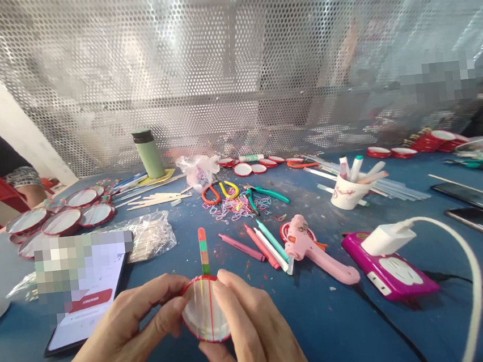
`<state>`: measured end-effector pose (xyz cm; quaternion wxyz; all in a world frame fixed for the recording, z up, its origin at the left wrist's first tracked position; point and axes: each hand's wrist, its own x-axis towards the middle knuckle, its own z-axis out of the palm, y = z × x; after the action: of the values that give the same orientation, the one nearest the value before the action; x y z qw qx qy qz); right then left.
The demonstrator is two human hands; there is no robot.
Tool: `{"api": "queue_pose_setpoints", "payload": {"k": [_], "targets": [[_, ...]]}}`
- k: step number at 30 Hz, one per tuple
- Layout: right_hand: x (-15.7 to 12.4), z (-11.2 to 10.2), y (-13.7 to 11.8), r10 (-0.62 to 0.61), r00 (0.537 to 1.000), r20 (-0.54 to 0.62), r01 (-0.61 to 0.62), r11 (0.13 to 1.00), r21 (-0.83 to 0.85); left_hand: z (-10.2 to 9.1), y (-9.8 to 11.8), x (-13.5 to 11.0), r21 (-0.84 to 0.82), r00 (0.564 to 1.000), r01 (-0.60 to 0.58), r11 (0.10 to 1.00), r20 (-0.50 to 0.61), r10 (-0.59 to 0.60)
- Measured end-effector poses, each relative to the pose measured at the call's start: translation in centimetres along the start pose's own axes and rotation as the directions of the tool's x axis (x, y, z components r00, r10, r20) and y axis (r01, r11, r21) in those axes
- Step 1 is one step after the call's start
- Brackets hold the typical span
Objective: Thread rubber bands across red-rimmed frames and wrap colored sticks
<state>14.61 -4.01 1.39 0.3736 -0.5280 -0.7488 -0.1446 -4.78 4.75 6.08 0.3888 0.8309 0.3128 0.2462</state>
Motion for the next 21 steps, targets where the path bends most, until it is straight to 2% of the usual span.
{"api": "queue_pose_setpoints", "payload": {"k": [4, 7, 9, 12, 16, 19, 21], "targets": [[-0.3, 0.2, -0.2, -0.001, 1.000, -0.018, 0.001, 1.000, 0.012, -0.1, -0.3, 0.1, 0.027, 1.000, -0.030, 0.999, -0.006, 0.030], [-0.1, -0.5, 0.0, 0.023, 1.000, 0.009, -0.023, 0.994, 0.107, -0.3, -0.4, 0.2, 0.018, 1.000, 0.000, 1.000, -0.003, 0.000], [0.1, -1.3, 0.3, 0.091, 0.994, 0.058, -0.102, 0.968, 0.227, -0.5, -0.4, 0.3, -0.024, 0.999, 0.042, 0.999, 0.015, -0.041], [0.5, -2.1, 0.5, 0.190, 0.966, 0.178, -0.249, 0.873, 0.420, -0.6, -0.4, 0.3, -0.060, 0.999, 0.045, 0.997, 0.016, -0.044], [0.8, -2.0, 0.3, 0.184, 0.932, 0.311, -0.334, 0.767, 0.548, -0.7, 0.0, 0.0, 0.010, 0.994, -0.075, 0.997, -0.074, 0.076], [1.1, -1.6, 0.2, 0.141, 0.920, 0.365, -0.345, 0.731, 0.588, -0.8, 0.3, -0.2, 0.050, 0.967, -0.211, 0.976, -0.134, 0.216], [1.3, -1.5, 0.1, 0.117, 0.914, 0.389, -0.349, 0.717, 0.603, -0.8, 0.3, -0.3, 0.047, 0.956, -0.254, 0.966, -0.141, 0.258]]}}
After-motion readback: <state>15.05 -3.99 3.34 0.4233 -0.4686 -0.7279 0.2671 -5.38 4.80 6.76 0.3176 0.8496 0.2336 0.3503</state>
